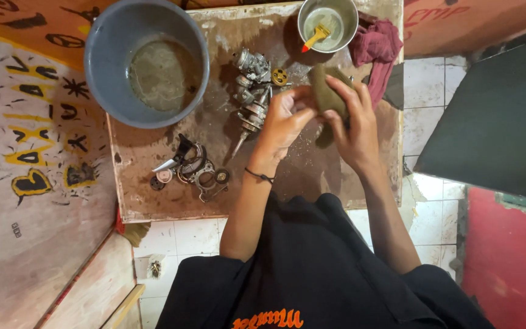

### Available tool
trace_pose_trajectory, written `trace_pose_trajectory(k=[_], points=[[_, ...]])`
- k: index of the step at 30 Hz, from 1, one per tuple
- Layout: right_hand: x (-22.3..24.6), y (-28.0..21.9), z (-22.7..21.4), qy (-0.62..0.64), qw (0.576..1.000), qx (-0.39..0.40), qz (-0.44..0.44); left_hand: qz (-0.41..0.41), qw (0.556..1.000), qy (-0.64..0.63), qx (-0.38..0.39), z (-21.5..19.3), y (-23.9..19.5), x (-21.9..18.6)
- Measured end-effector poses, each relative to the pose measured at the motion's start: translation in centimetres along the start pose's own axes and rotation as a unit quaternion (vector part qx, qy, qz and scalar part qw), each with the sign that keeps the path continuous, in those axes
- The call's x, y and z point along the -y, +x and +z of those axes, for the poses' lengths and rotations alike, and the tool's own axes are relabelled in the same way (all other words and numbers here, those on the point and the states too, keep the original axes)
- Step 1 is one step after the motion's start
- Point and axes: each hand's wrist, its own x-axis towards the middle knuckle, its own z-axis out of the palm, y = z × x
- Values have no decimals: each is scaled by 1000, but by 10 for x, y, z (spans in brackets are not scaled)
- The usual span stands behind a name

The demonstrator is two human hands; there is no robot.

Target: Cleaning various motorcycle engine and carburetor components with a cloth.

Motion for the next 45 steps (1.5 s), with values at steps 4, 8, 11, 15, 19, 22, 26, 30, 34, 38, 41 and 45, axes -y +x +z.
trace_pose_trajectory(k=[4, 8, 11, 15, 19, 22, 26, 30, 34, 38, 41, 45], points=[[-27, -3, 2, -9, 1000, -25, -5, -64, 996, -61, -3, 22, -9, -9], [-36, 1, 0, -35, 986, 9, 164, -25, 998, 58, 9, 21, -16, 6], [-83, -9, 14, 120, 961, 6, 247, -32, 973, 230, -1, 37, -19, -24], [-149, -26, 25, 668, 664, -64, 329, -35, 997, -63, -4, 33, -12, 10], [-38, -10, 10, 491, 805, -128, 309, 0, 992, -93, -88, 32, -6, 27], [-39, -22, 25, 86, 991, -100, 35, -9, 996, -58, -61, 31, -3, 26], [-66, -31, 26, 98, 977, -59, 179, -36, 992, 109, -50, 29, -21, 7], [-79, -43, 41, 259, 922, 22, 287, -54, 980, 191, 5, -3, -44, 42], [-146, -114, 81, 171, 899, 21, 403, -77, 980, 182, -13, -67, -88, 97], [-181, -158, 67, 300, 781, -7, 547, -148, 916, 329, -175, -148, -150, 110], [-234, -214, 59, 250, 792, -26, 556, -196, 820, 445, -301, -210, -191, 97], [-263, -264, 45, 258, 759, -48, 597, -230, 744, 509, -367, -278, -232, 93]])
